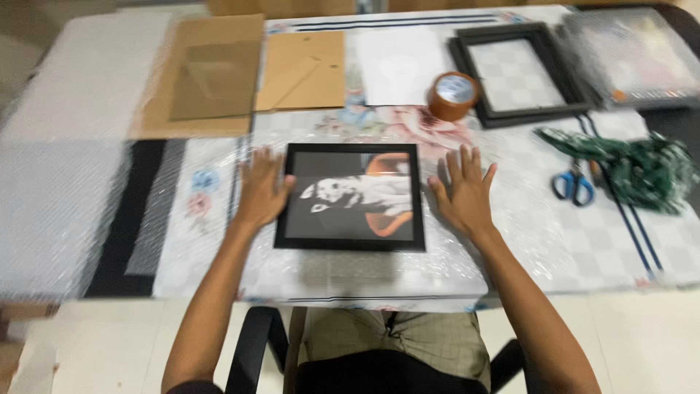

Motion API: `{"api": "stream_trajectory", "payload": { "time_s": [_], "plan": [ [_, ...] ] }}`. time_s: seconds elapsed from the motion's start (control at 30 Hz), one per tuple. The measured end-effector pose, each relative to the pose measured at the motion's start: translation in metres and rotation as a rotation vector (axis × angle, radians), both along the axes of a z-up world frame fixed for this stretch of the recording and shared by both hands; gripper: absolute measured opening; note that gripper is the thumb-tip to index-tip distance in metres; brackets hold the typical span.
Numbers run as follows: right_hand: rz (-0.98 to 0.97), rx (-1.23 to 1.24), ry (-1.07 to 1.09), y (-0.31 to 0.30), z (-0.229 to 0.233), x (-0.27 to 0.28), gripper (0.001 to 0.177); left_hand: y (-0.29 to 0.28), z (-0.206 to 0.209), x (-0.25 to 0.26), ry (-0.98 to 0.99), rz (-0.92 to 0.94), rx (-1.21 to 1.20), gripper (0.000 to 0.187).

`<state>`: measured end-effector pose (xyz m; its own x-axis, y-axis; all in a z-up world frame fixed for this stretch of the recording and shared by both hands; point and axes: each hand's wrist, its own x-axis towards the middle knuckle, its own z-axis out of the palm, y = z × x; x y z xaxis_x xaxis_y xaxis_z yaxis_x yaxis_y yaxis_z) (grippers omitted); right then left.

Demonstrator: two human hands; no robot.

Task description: The person wraps a picture frame in bubble wrap and secures it using tape and scissors.

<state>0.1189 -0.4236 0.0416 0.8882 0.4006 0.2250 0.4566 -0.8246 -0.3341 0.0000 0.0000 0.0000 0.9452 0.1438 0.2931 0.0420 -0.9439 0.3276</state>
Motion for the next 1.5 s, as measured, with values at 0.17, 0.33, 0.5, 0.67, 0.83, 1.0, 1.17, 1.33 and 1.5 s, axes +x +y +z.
{"api": "stream_trajectory", "payload": {
  "time_s": [0.17,0.33,0.5,0.67,0.83,1.0,1.17,1.33,1.5],
  "plan": [
    [0.202,0.17,0.1,0.031,-0.018,-0.017,0.079,-0.014,0.016,-0.013,0.106,0.028,-0.054,0.076],
    [0.241,0.242,0.089,0.03,-0.025,-0.014,0.084,-0.019,0.03,-0.02,0.15,0.06,-0.087,0.078],
    [0.19,0.244,0.165,0.024,-0.034,-0.008,0.084,-0.018,0.029,-0.017,0.173,0.051,-0.17,0.072],
    [0.171,0.223,0.176,0.029,-0.031,-0.01,0.082,-0.016,0.029,-0.017,0.171,0.045,-0.16,0.071],
    [0.179,0.274,0.102,0.029,-0.038,-0.009,0.079,-0.016,0.024,-0.018,0.115,-0.009,-0.121,0.065],
    [0.181,0.409,0.04,0.021,-0.046,-0.004,0.063,-0.016,0.02,-0.011,0.043,-0.035,-0.133,0.066],
    [-0.203,0.121,-0.244,-0.048,-0.03,-0.019,0.045,-0.043,0.037,0.005,-0.002,-0.047,-0.056,0.068],
    [-0.492,-0.053,-0.349,-0.112,-0.028,-0.035,0.033,-0.147,0.049,0.056,-0.153,-0.351,0.06,0.059],
    [-0.706,-0.087,-0.154,-0.15,-0.024,-0.059,0.055,-0.25,0.034,0.092,-0.031,-0.695,0.029,0.06]
  ]
}}
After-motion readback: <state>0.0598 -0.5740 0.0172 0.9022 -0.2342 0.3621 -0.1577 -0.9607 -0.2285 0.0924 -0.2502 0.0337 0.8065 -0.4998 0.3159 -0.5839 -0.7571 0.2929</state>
